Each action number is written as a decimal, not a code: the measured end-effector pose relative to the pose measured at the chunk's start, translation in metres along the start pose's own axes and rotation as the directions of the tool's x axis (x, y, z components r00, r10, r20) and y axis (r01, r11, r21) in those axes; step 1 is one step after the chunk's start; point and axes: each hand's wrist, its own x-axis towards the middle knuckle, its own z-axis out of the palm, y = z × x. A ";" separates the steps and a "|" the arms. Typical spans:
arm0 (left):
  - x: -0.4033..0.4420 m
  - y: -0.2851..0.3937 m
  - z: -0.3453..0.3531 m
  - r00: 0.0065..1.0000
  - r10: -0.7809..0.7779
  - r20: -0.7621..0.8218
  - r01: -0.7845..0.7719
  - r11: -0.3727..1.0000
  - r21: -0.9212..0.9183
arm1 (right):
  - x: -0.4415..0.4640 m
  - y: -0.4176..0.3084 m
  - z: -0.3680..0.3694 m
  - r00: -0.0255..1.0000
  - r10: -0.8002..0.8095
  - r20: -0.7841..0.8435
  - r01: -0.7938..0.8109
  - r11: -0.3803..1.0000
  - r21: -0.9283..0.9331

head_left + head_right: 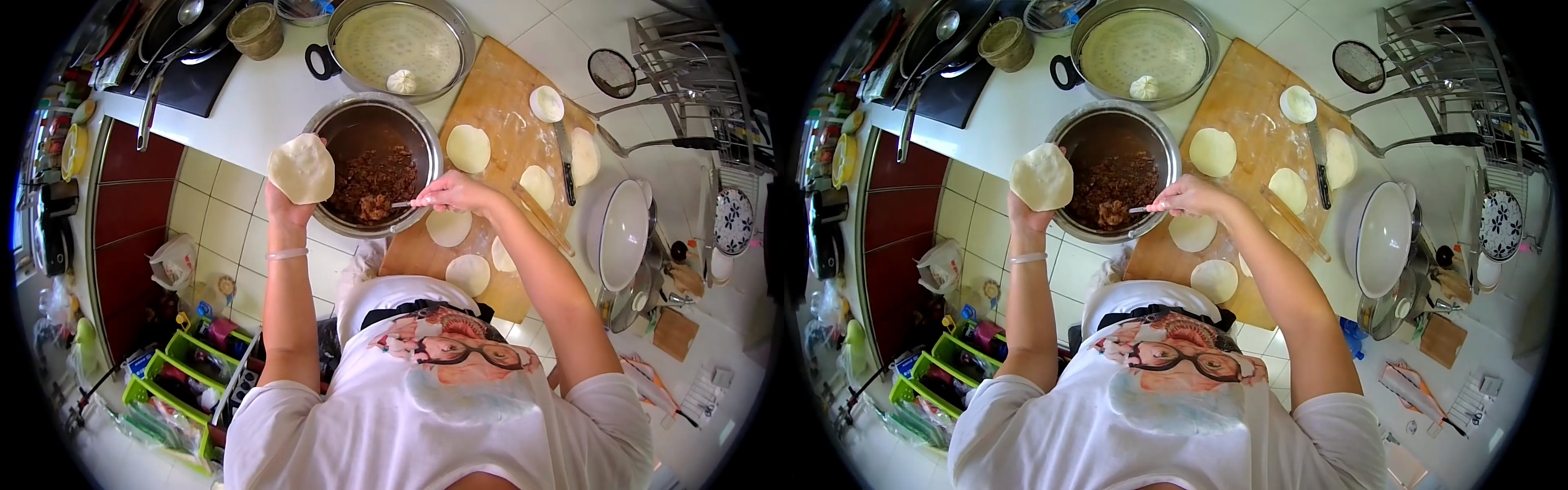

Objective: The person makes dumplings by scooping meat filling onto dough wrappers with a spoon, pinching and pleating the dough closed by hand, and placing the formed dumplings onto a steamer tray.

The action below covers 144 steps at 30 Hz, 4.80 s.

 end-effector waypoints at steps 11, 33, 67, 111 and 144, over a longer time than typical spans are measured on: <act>0.005 -0.064 0.040 0.973 -0.213 0.091 0.213 0.977 0.006 | -0.048 -0.049 0.030 0.792 -0.374 -0.482 0.371 0.923 -0.105; 0.004 -0.081 0.068 0.944 -0.195 0.268 0.242 0.957 -0.159 | -0.064 -0.056 0.090 0.417 -0.658 -0.627 0.441 0.750 -0.493; 0.010 -0.008 0.013 0.994 0.106 0.011 -0.106 0.993 -0.048 | -0.015 -0.012 0.057 0.964 0.104 -0.245 0.077 0.772 0.631; 0.003 -0.016 0.008 0.999 0.026 0.025 -0.025 0.999 -0.041 | 0.019 0.020 0.079 0.812 -0.207 -0.546 0.122 0.975 -0.187; 0.001 -0.009 0.009 0.997 0.071 0.029 -0.069 0.996 -0.049 | -0.007 0.001 0.063 0.961 0.146 -0.233 0.053 0.732 0.679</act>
